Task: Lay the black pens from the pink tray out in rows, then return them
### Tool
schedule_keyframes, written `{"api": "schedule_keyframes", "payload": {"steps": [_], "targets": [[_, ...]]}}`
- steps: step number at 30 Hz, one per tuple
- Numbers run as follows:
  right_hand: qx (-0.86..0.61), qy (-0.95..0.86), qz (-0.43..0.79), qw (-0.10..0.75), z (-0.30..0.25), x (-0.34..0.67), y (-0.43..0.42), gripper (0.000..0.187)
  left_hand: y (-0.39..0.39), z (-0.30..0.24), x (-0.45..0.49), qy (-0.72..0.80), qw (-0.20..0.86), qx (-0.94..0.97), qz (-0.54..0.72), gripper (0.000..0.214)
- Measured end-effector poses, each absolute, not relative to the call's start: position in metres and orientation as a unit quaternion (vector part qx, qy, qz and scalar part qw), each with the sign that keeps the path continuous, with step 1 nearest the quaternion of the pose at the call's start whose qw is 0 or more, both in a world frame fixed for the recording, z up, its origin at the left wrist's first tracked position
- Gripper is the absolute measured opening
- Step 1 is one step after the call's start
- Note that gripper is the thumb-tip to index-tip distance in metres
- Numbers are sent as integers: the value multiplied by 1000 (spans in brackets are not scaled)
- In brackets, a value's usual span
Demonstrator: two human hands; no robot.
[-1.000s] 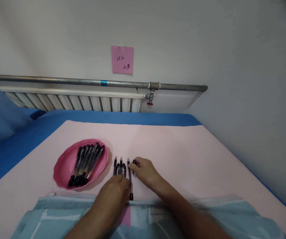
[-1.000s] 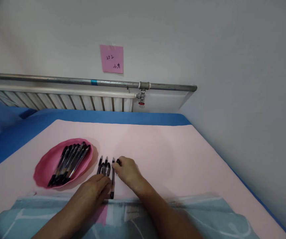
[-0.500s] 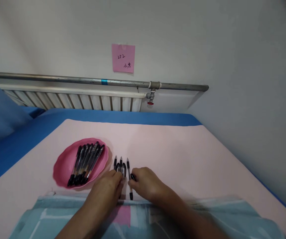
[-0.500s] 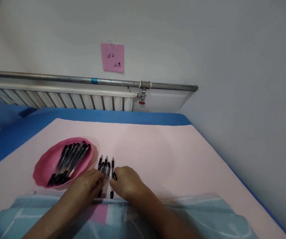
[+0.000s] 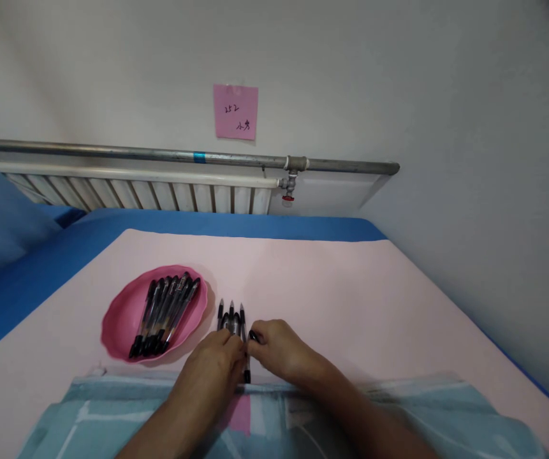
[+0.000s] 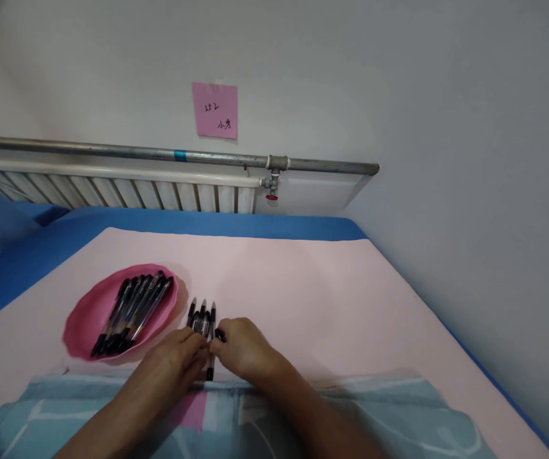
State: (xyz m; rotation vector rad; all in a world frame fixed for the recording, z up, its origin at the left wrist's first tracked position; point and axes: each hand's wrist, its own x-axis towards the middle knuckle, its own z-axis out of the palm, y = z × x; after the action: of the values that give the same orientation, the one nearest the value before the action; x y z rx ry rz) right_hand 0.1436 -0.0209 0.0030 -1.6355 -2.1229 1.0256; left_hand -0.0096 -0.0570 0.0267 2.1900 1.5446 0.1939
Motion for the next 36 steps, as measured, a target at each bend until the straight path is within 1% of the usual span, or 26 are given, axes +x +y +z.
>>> {"api": "schedule_keyframes", "payload": {"steps": [3, 5, 8, 9, 11, 13, 15, 20, 23, 28, 33, 36], "targets": [[-570, -681, 426, 170, 8, 145, -17, 18, -56, 26, -9, 560, 225, 795, 65, 20], [-578, -641, 468, 193, 9, 145, -15, 18, -55, 25, -9, 561, 223, 795, 59, 20], [-593, -592, 499, 221, 4, 145, -11, 8, -55, 25, -9, 559, 224, 796, 56, 18], [-598, -586, 494, 232, 2, 145, -10, 8, -55, 25, -9, 560, 224, 796, 56, 17], [-601, -599, 462, 258, -3, 147, -9, 14, -55, 25, -9, 564, 223, 793, 56, 16], [-596, -630, 421, 265, -4, 150, -8, 18, -54, 25, -10, 567, 221, 791, 61, 16], [-598, -653, 391, 250, -2, 154, -9, 23, -54, 25, -10, 567, 221, 791, 68, 16], [-600, -687, 353, 209, 4, 160, -15, 50, -54, 26, -10, 573, 226, 785, 62, 14], [-593, -702, 341, 199, 5, 160, -18, 57, -55, 26, -10, 574, 226, 784, 68, 15], [-554, -740, 334, 185, 8, 165, -19, 54, -54, 26, -11, 570, 224, 786, 78, 12], [-532, -773, 310, 153, 12, 175, -17, 39, -58, 25, -6, 546, 234, 799, 94, 14], [-518, -789, 295, 149, 9, 178, -17, 37, -60, 22, -3, 543, 232, 802, 83, 11]]}}
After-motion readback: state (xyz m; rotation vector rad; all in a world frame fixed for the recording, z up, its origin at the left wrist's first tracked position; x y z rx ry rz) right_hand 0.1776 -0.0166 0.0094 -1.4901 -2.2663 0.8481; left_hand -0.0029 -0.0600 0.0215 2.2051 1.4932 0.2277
